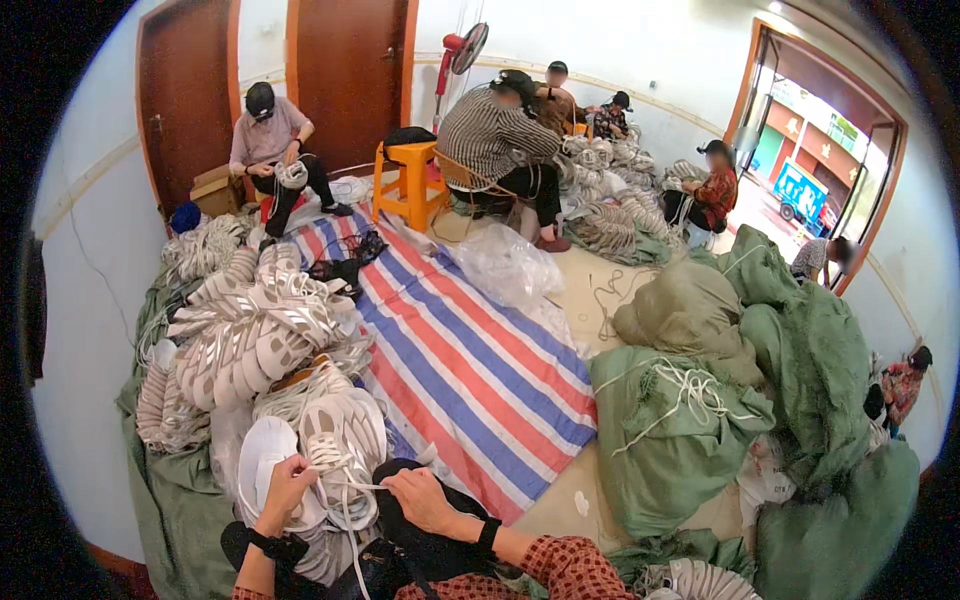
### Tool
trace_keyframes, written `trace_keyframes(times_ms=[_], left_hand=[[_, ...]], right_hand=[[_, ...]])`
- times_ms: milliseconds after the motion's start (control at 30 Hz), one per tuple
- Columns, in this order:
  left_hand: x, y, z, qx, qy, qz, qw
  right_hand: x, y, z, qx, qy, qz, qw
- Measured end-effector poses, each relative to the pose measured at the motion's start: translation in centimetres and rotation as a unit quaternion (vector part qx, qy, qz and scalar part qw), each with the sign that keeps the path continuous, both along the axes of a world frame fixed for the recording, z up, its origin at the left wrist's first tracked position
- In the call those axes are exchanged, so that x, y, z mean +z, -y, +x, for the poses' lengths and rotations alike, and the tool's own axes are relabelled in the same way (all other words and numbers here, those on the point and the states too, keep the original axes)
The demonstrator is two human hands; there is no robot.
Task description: The recorder is lacing up white shoes that are stacked together.
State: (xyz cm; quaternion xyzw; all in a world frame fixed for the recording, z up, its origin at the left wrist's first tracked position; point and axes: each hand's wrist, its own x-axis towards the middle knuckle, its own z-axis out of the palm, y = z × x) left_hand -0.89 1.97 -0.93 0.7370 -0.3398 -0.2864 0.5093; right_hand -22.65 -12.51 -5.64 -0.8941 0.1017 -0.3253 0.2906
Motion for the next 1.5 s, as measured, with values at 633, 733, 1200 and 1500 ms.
trace_keyframes(times_ms=[633,733,1200,1500], left_hand=[[0.5,0.7,0.7,-0.001,-0.097,0.044,0.994],[-0.5,0.4,1.0,0.073,-0.039,-0.037,0.996],[2.2,1.6,-8.2,-0.021,0.521,0.179,0.834],[0.8,0.6,-8.2,-0.068,0.57,0.197,0.795]], right_hand=[[-1.2,-0.5,0.1,-0.004,0.046,0.024,0.999],[-1.6,0.1,0.4,-0.012,0.019,0.04,0.999],[7.5,-5.6,-5.0,0.314,0.015,0.138,0.939],[7.3,-7.5,-4.8,0.362,-0.015,0.191,0.912]])
